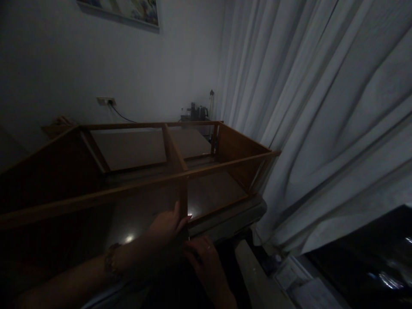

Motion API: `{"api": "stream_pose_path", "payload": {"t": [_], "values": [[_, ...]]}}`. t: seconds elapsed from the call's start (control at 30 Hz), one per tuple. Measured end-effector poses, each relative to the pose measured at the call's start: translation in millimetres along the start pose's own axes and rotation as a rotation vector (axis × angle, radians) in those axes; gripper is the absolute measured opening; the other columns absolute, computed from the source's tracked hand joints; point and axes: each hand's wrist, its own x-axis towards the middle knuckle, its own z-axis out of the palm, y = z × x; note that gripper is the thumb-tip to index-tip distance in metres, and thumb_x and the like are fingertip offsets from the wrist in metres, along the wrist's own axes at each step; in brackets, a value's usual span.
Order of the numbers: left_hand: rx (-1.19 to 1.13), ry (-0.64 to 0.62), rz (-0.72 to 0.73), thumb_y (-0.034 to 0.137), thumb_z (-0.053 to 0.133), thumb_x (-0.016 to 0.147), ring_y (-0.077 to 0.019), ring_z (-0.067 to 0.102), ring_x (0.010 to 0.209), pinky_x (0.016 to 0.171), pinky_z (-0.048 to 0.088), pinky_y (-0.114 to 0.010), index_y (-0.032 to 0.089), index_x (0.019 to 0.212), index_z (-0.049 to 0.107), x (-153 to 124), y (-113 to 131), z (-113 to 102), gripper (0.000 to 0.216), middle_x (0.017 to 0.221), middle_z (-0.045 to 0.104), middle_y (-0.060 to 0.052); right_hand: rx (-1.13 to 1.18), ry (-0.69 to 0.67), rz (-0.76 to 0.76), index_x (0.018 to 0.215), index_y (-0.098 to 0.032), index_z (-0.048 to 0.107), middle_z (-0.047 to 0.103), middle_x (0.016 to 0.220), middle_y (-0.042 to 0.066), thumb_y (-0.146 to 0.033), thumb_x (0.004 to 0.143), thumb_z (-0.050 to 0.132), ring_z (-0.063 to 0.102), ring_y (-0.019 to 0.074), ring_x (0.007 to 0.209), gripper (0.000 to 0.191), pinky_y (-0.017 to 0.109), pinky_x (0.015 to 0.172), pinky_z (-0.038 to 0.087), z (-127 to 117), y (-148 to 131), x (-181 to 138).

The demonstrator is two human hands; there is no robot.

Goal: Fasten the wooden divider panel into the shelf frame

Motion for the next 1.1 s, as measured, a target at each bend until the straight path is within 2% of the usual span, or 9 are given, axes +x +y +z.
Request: {"api": "stream_pose_path", "payload": {"t": [0.23, 0.47, 0.63, 0.73, 0.83, 1.0, 1.1], "values": [[-0.013, 0.049, 0.016, 0.046, 0.025, 0.085, -0.0211, 0.064, 0.070, 0.056, 0.042, -0.026, 0.006, 0.122, 0.024, 1, -1, 3, 0.054, 0.079, 0.066, -0.012, -0.121, 0.024, -0.111, 0.094, -0.024, 0.058, 0.063, 0.088, 0.001, -0.022, 0.080, 0.055, 0.056, 0.0172, 0.084, 0.015, 0.030, 0.073, 0.047, 12, 10, -1], [0.031, 0.018, 0.009, 0.046, 0.022, 0.086, -0.0221, 0.064, 0.071, 0.056, 0.043, -0.027, 0.005, 0.122, 0.024, 0, 0, 0, 0.055, 0.080, 0.066, -0.013, -0.188, 0.254, -0.214, 0.094, -0.023, 0.056, 0.063, 0.084, 0.003, -0.022, 0.085, 0.047, 0.057, 0.0170, 0.080, 0.013, 0.034, 0.072, 0.047, 21, 17, -4], [0.016, 0.010, 0.003, 0.047, 0.023, 0.086, -0.0220, 0.064, 0.070, 0.056, 0.043, -0.027, 0.005, 0.121, 0.024, 0, 2, -3, 0.055, 0.078, 0.066, -0.013, -0.192, 0.328, -0.207, 0.084, -0.022, 0.054, 0.062, 0.074, 0.002, -0.022, 0.085, 0.043, 0.057, 0.0160, 0.071, 0.011, 0.031, 0.064, 0.048, 29, 18, 1], [-0.017, -0.008, 0.004, 0.046, 0.022, 0.086, -0.0202, 0.064, 0.072, 0.056, 0.043, -0.025, 0.006, 0.121, 0.024, -1, 2, -5, 0.053, 0.081, 0.066, -0.013, -0.186, 0.407, -0.136, 0.082, -0.021, 0.053, 0.060, 0.069, 0.003, -0.022, 0.085, 0.041, 0.057, 0.0150, 0.064, 0.012, 0.028, 0.060, 0.047, 34, 20, 1], [-0.026, -0.021, 0.006, 0.047, 0.021, 0.086, -0.0194, 0.064, 0.072, 0.056, 0.043, -0.024, 0.007, 0.121, 0.022, -1, 2, -7, 0.053, 0.082, 0.065, -0.013, -0.147, 0.437, -0.026, 0.091, -0.020, 0.052, 0.062, 0.077, 0.006, -0.023, 0.086, 0.038, 0.059, 0.0158, 0.069, 0.015, 0.028, 0.062, 0.047, 35, 18, 0], [-0.010, 0.007, 0.025, 0.047, 0.021, 0.086, -0.0206, 0.064, 0.074, 0.057, 0.044, -0.025, 0.006, 0.120, 0.024, -1, 2, -4, 0.053, 0.083, 0.065, -0.014, 0.155, 0.464, 0.315, 0.101, -0.019, 0.047, 0.060, 0.075, 0.002, -0.027, 0.089, 0.030, 0.057, 0.0124, 0.062, 0.021, 0.022, 0.058, 0.046, 34, 2, 0], [-0.005, 0.000, 0.003, 0.046, 0.022, 0.086, -0.0201, 0.064, 0.072, 0.056, 0.043, -0.024, 0.005, 0.121, 0.025, -1, 1, -3, 0.054, 0.082, 0.065, -0.014, 0.290, 0.488, 0.391, 0.100, -0.019, 0.047, 0.059, 0.078, 0.002, -0.028, 0.089, 0.031, 0.056, 0.0118, 0.063, 0.021, 0.022, 0.060, 0.046, 35, -5, 0]]}}
